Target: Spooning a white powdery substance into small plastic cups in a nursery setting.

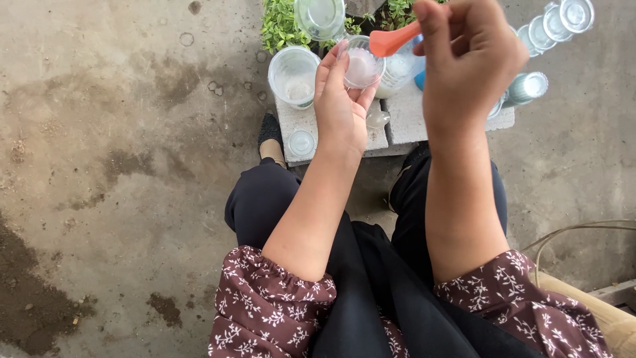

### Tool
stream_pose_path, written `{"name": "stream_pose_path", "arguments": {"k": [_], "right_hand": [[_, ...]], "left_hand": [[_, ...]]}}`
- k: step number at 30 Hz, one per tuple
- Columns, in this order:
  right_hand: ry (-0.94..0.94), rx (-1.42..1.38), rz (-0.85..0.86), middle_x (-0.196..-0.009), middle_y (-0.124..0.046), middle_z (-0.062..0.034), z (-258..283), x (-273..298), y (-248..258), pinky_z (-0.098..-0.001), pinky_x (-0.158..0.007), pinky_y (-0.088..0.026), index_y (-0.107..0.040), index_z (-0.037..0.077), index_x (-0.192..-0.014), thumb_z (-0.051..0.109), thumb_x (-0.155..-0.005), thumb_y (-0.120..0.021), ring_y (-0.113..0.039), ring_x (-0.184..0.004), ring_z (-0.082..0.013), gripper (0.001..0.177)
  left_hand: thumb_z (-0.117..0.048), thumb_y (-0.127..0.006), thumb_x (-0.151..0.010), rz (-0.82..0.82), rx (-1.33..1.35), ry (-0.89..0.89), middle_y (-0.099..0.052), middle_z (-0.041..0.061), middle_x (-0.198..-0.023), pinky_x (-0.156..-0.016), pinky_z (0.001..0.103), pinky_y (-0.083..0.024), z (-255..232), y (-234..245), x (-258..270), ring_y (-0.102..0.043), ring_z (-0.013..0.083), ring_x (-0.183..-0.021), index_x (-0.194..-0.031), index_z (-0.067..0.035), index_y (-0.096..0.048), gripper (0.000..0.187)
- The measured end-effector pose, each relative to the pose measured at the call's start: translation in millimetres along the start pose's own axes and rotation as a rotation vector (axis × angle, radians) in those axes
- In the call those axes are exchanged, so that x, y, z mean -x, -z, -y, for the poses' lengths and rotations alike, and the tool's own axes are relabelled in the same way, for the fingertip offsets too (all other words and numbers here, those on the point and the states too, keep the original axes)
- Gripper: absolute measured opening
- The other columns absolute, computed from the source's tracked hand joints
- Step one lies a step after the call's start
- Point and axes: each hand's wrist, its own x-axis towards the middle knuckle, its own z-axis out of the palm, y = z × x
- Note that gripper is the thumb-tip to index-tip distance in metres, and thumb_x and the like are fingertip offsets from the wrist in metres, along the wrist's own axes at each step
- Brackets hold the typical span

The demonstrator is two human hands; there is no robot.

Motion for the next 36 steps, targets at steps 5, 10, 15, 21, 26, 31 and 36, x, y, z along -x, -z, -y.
{"name": "stream_pose_path", "arguments": {"k": [5, 10, 15, 21, 26, 31, 36], "right_hand": [[0.059, -0.017, -0.080, -0.072, -0.066, -0.0088, -2.5, -5.2, 7.4, -0.0275, -0.055, -0.046, -0.061, 0.000, -0.090, 0.021, -0.115, -0.072, -0.075, -0.063, -0.0194, 0.035], [0.089, -0.230, -0.135, -0.080, -0.062, -0.0126, -17.9, -6.2, 0.0, -0.0311, -0.058, -0.050, -0.058, -0.002, -0.099, 0.014, -0.115, -0.061, -0.070, -0.068, -0.0246, 0.023], [-0.167, -0.331, -0.083, -0.075, -0.071, -0.0153, -22.7, -2.8, 2.2, -0.0233, -0.047, -0.039, -0.057, 0.003, -0.094, 0.024, -0.113, -0.062, -0.065, -0.059, -0.0165, 0.029], [-0.200, -0.315, 0.030, -0.070, -0.067, -0.0115, -13.3, 5.2, -1.1, -0.0246, -0.062, -0.047, -0.059, 0.002, -0.090, 0.020, -0.112, -0.067, -0.066, -0.063, -0.0146, 0.030], [-0.128, 0.025, 0.056, -0.068, -0.069, 0.0010, 1.6, 10.3, 0.8, -0.0226, -0.053, -0.035, -0.060, 0.009, -0.086, 0.026, -0.110, -0.070, -0.048, -0.054, -0.0053, 0.031], [-0.079, 0.220, 0.011, -0.070, -0.063, 0.0060, -6.1, 11.5, 4.1, -0.0278, -0.056, -0.038, -0.059, 0.013, -0.085, 0.029, -0.108, -0.072, -0.044, -0.055, -0.0094, 0.031], [-0.017, 0.131, -0.124, -0.064, -0.066, 0.0015, -10.7, 3.2, 16.7, -0.0239, -0.052, -0.034, -0.058, 0.008, -0.082, 0.022, -0.109, -0.072, -0.044, -0.052, -0.0057, 0.033]], "left_hand": [[-0.018, -0.063, -0.093, -0.001, -0.010, 0.004, -0.063, 0.010, -0.128, -0.099, 0.045, -0.057, -1.1, 0.5, -1.1, -0.065, 0.0284, -0.110, -0.120, -0.017, -0.065, 0.027], [-0.019, -0.063, -0.092, -0.014, -0.009, -0.007, -0.061, 0.009, -0.128, -0.099, 0.045, -0.057, -6.5, 0.2, -0.9, -0.064, 0.0274, -0.106, -0.122, -0.017, -0.065, 0.030], [-0.017, -0.062, -0.092, 0.007, 0.004, -0.042, -0.058, 0.009, -0.134, -0.095, 0.046, -0.058, -10.4, 3.7, -3.0, -0.064, 0.0321, -0.109, -0.117, -0.016, -0.066, 0.026], [-0.016, -0.060, -0.095, -0.012, 0.008, -0.014, -0.066, 0.008, -0.120, -0.097, 0.045, -0.056, -7.8, -3.6, 0.9, -0.066, 0.0247, -0.104, -0.122, -0.016, -0.065, 0.027], [-0.017, -0.060, -0.094, -0.010, 0.000, 0.003, -0.065, 0.009, -0.122, -0.099, 0.045, -0.056, 1.3, -9.7, 0.7, -0.066, 0.0268, -0.108, -0.119, -0.017, -0.065, 0.025], [-0.018, -0.062, -0.093, -0.003, -0.004, -0.002, -0.066, 0.009, -0.120, -0.101, 0.046, -0.056, 13.6, -12.0, -3.5, -0.066, 0.0276, -0.109, -0.117, -0.016, -0.065, 0.024], [-0.017, -0.063, -0.094, -0.015, -0.004, 0.007, -0.064, 0.009, -0.124, -0.101, 0.046, -0.056, 22.5, -11.6, -9.2, -0.065, 0.0289, -0.113, -0.119, -0.019, -0.066, 0.025]]}}
